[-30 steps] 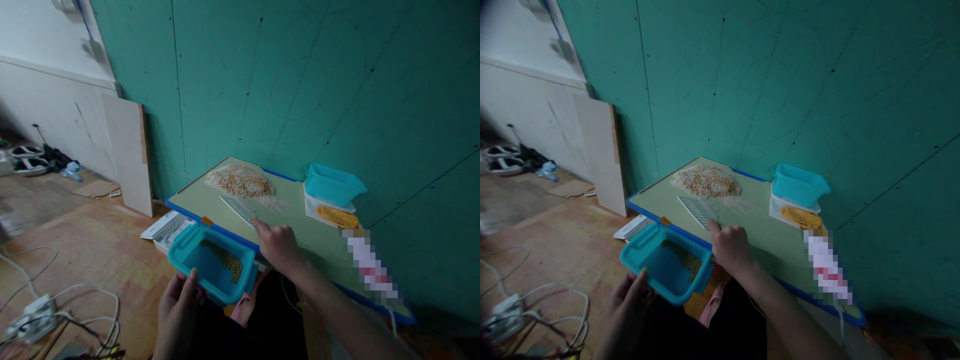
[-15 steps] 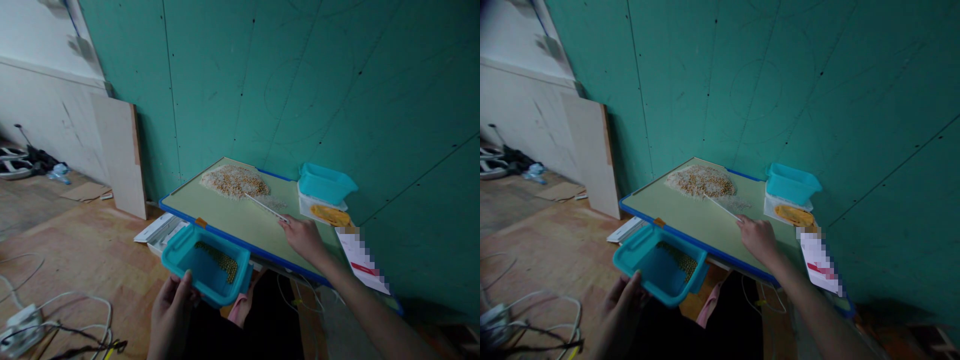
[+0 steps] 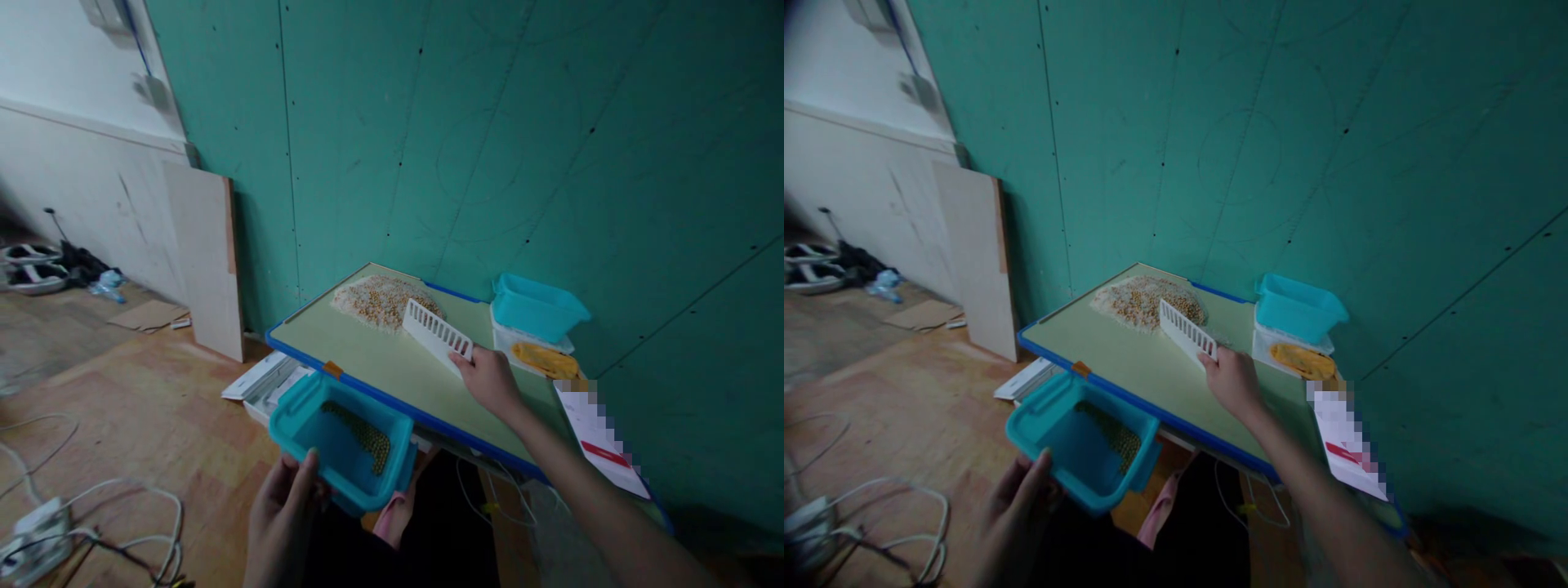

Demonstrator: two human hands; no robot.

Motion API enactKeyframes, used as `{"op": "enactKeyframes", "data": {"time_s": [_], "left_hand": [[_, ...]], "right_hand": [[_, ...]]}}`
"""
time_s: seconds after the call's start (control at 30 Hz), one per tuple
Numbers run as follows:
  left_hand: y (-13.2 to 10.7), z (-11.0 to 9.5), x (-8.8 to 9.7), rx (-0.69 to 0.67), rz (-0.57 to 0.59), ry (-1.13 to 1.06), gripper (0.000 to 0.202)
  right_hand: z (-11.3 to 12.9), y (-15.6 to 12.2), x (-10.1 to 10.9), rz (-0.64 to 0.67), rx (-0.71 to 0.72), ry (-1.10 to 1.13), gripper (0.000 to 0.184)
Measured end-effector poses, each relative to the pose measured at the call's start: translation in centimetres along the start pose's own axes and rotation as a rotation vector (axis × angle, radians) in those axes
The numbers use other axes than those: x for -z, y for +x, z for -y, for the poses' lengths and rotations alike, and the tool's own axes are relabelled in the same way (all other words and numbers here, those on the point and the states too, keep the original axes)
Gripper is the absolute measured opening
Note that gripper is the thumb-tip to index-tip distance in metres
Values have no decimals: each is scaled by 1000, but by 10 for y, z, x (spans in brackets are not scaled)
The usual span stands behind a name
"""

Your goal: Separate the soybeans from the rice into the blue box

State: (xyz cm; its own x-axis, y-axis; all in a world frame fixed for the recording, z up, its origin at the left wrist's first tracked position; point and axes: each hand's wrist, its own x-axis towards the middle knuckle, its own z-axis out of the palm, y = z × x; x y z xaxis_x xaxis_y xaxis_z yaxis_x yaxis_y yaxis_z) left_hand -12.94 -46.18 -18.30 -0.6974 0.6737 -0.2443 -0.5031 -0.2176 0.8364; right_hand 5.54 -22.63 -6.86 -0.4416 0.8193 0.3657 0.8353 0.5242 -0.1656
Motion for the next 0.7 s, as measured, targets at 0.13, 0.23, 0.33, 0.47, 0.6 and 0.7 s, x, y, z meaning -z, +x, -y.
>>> {"op": "enactKeyframes", "data": {"time_s": [0.13,0.23,0.33,0.47,0.6,0.7], "left_hand": [[2,-8,-1,9,-23,14,38],[4,-15,3,7,-54,32,38],[7,-20,8,-34,-59,10,35],[15,-23,15,-75,-86,-3,33],[23,-25,21,-66,-77,-1,33],[24,-25,22,-60,-60,-15,30]], "right_hand": [[16,13,-4,-2,-20,43,27],[22,23,-10,-16,-21,67,24],[25,33,-18,-45,-35,131,22],[30,46,-30,-117,-41,248,18],[33,56,-42,-184,-89,306,20],[33,59,-47,-193,-81,392,20]]}}
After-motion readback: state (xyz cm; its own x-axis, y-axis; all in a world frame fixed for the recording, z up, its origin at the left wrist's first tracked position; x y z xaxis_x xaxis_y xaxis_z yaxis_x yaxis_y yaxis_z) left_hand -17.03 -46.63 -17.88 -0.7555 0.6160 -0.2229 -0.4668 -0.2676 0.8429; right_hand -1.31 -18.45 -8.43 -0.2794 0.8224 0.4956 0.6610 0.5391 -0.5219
